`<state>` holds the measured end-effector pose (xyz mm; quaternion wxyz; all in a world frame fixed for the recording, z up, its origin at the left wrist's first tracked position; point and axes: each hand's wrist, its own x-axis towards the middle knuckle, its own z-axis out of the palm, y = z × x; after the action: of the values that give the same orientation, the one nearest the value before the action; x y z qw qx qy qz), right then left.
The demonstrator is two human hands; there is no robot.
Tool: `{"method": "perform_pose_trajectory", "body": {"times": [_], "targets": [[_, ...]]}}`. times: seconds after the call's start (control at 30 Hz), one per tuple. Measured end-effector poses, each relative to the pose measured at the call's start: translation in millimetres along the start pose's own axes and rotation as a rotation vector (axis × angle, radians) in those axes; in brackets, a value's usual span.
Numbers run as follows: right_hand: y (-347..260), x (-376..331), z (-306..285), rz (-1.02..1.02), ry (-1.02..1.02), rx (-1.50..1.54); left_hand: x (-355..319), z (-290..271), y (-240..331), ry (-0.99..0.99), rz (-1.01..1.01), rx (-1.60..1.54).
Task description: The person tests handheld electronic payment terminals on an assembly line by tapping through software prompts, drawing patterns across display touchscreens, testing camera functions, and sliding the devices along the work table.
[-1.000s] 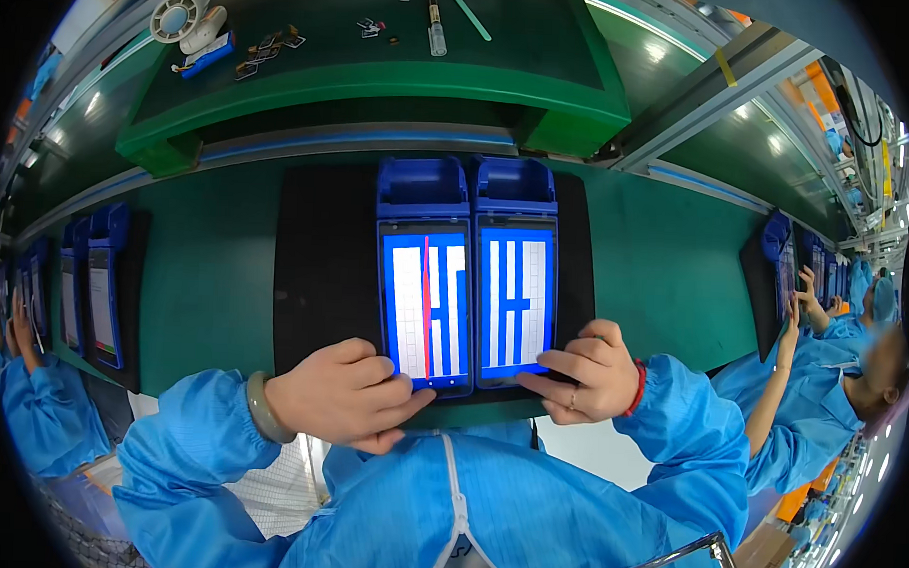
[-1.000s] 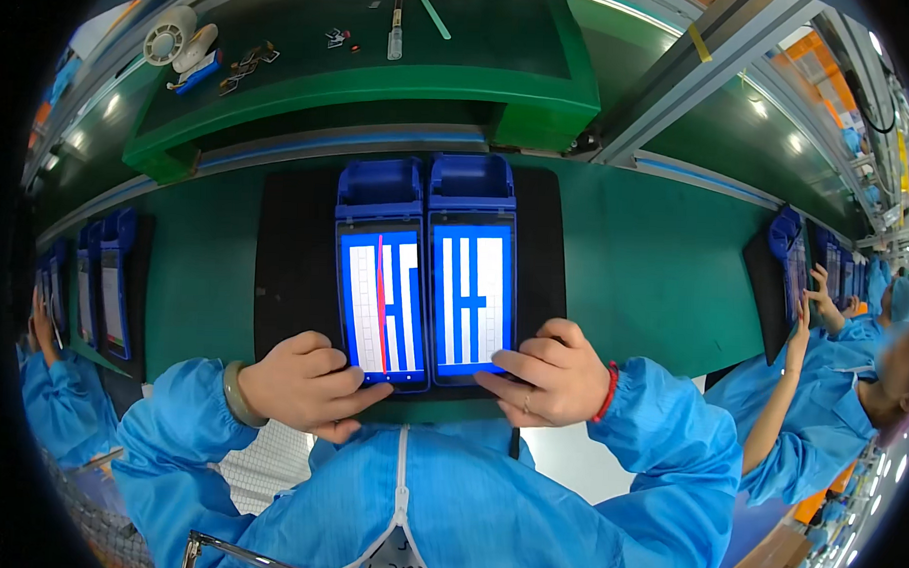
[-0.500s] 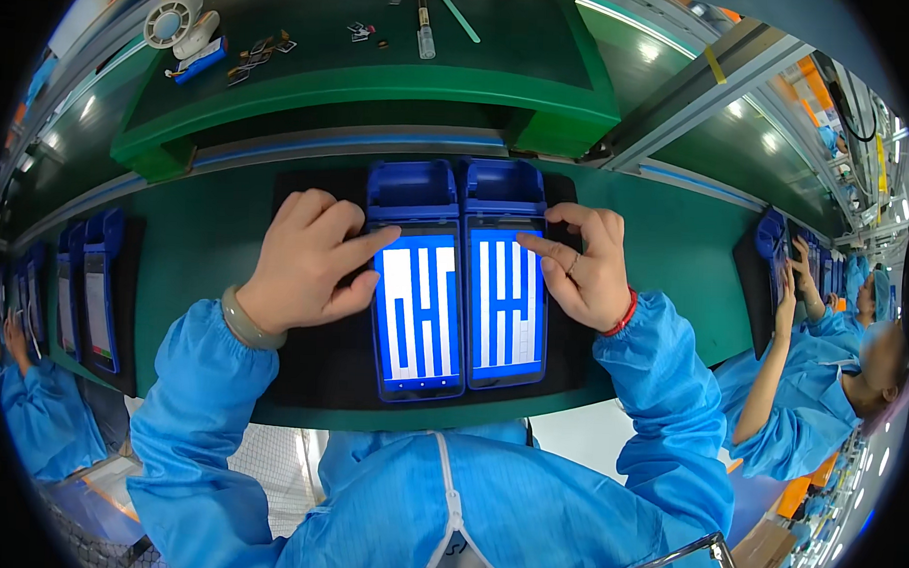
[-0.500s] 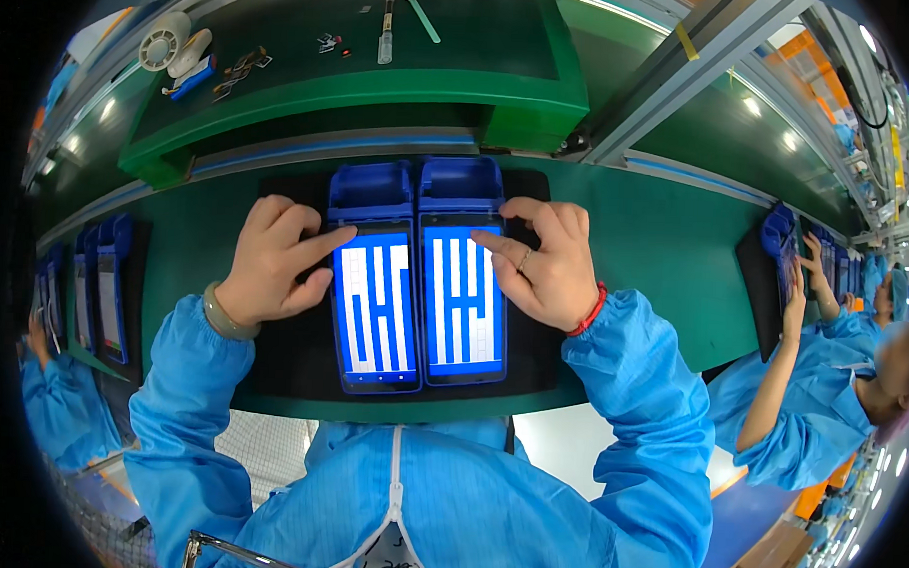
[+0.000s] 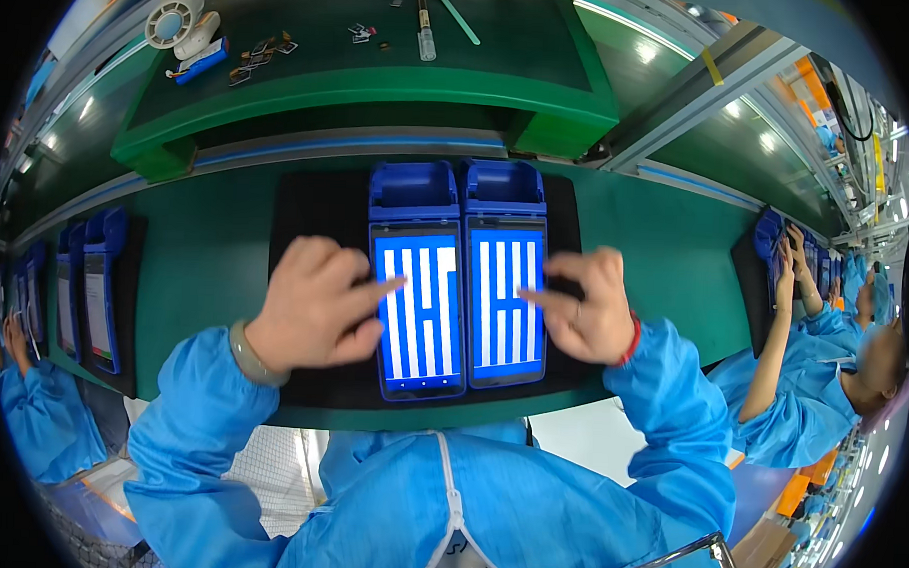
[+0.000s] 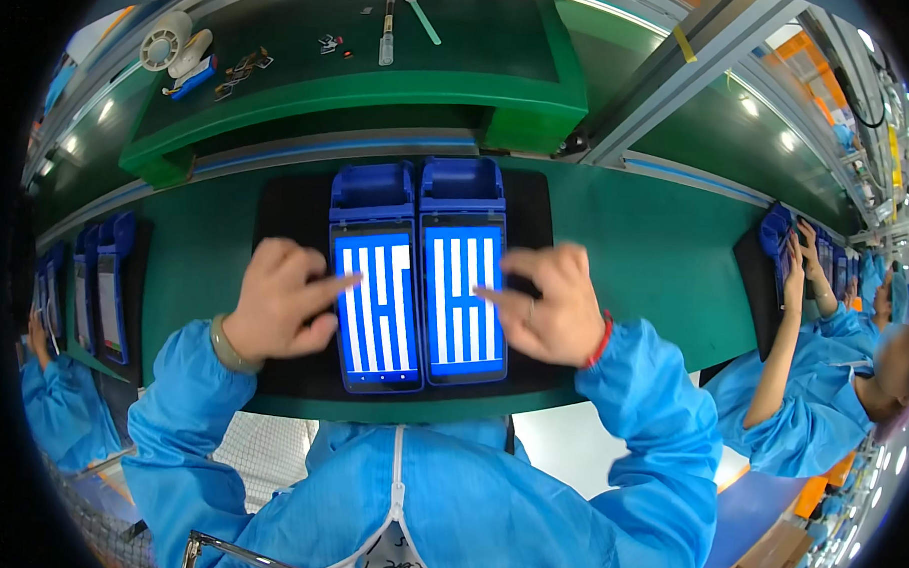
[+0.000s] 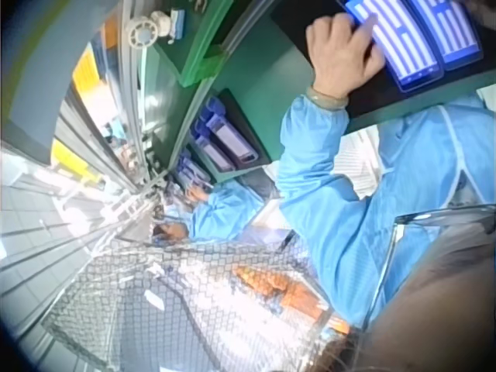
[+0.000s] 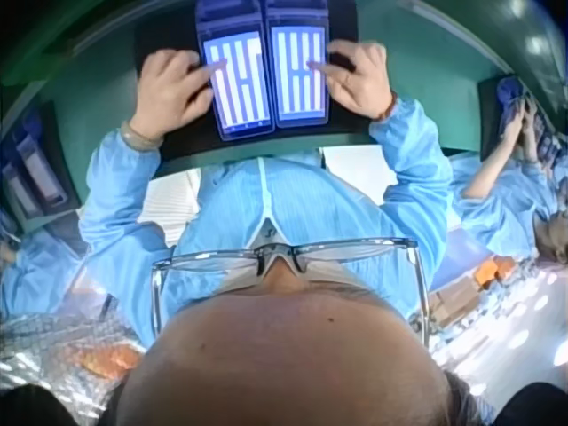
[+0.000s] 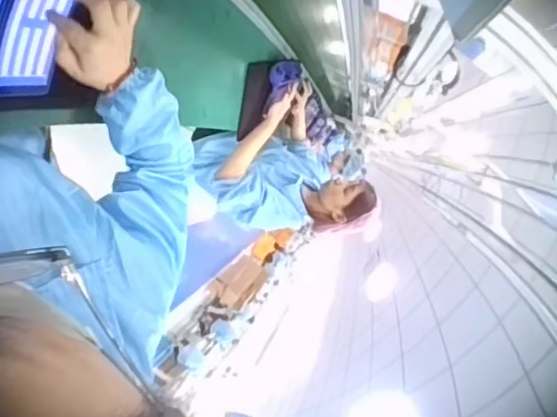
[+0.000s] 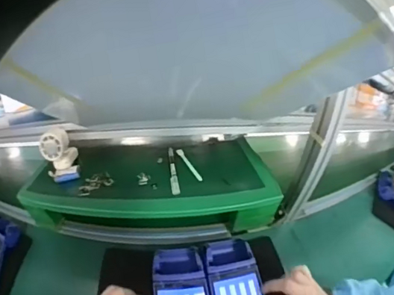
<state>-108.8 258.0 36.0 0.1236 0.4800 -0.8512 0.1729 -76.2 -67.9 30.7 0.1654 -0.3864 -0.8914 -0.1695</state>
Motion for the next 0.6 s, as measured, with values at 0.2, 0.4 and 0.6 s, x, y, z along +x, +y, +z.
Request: {"method": "perform_pose_trajectory", "body": {"times": [0.2, 0.4, 0.6], "targets": [[-5, -5, 2, 0.051, 0.009, 0.031, -12, -2, 8, -0.075, 0.124, -0.05], [-5, -33, -15, 0.015, -0.082, 0.006, -28, -15, 10, -0.177, 0.144, -0.074], [-9, 11, 11, -0.039, -0.035, 0.082, 13, 12, 20, -0.101, 0.155, -0.062]]}}
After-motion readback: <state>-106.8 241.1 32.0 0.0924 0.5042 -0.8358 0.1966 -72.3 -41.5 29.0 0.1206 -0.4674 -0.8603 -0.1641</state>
